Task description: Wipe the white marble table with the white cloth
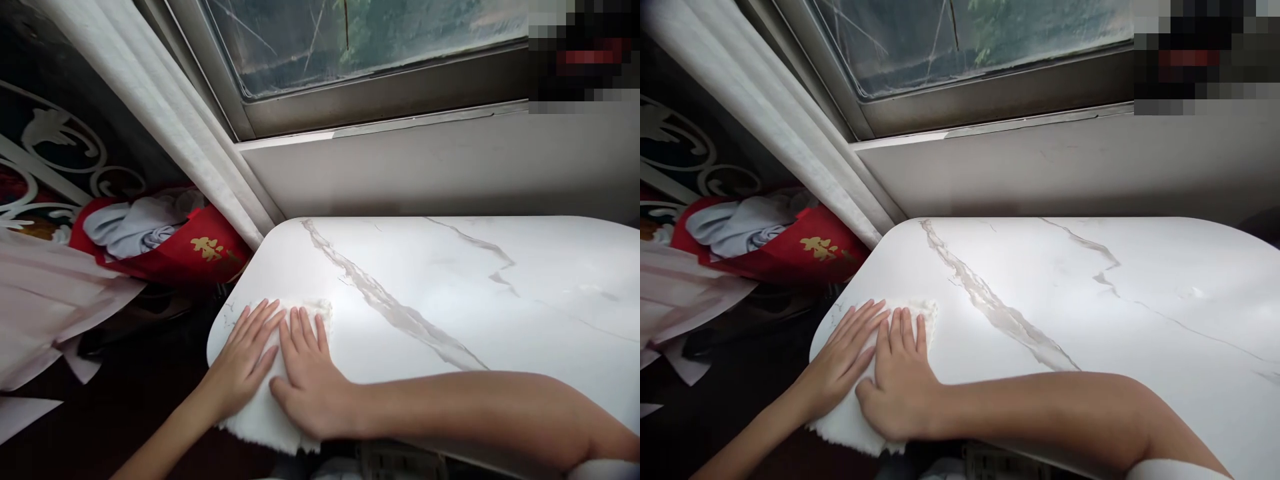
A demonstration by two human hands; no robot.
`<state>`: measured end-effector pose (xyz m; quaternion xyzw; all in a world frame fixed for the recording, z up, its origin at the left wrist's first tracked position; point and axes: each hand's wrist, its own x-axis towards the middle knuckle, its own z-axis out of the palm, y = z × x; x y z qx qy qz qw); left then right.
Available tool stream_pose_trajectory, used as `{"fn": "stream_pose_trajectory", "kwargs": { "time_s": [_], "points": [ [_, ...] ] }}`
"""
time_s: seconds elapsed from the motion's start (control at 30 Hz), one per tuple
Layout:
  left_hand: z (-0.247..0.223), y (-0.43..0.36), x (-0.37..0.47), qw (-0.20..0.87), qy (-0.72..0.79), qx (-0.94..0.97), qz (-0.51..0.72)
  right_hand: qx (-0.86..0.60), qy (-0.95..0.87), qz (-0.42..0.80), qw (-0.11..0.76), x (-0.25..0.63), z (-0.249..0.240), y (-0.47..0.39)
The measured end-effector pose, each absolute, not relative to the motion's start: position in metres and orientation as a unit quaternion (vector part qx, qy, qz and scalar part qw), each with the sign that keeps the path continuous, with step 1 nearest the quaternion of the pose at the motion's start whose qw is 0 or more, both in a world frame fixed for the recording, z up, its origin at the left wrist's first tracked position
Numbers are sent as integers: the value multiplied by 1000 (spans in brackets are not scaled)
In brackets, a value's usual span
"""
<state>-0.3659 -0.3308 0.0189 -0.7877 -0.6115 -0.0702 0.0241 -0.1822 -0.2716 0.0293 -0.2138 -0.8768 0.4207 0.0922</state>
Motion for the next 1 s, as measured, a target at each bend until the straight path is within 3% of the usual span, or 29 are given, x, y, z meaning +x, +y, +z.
{"fn": "stream_pose_trajectory", "kwargs": {
  "time_s": [0.2, 0.37, 0.5, 0.73, 1.0],
  "points": [
    [7, -205, -380, 31, -642, -763, -69, -331, -891, 251, 185, -218, 14, -165],
    [8, -79, -363, 35, -641, -763, -70, -413, -882, 123, 191, -219, 3, -63],
    [9, -27, -342, 37, -620, -779, -80, -461, -860, 82, 202, -202, 1, -25],
    [5, -47, -316, 29, -614, -784, -87, -466, -858, 49, 208, -172, -3, -48],
    [8, -170, -258, 26, -643, -757, -110, -384, -906, 26, 175, -113, -1, -146]
  ]
}}
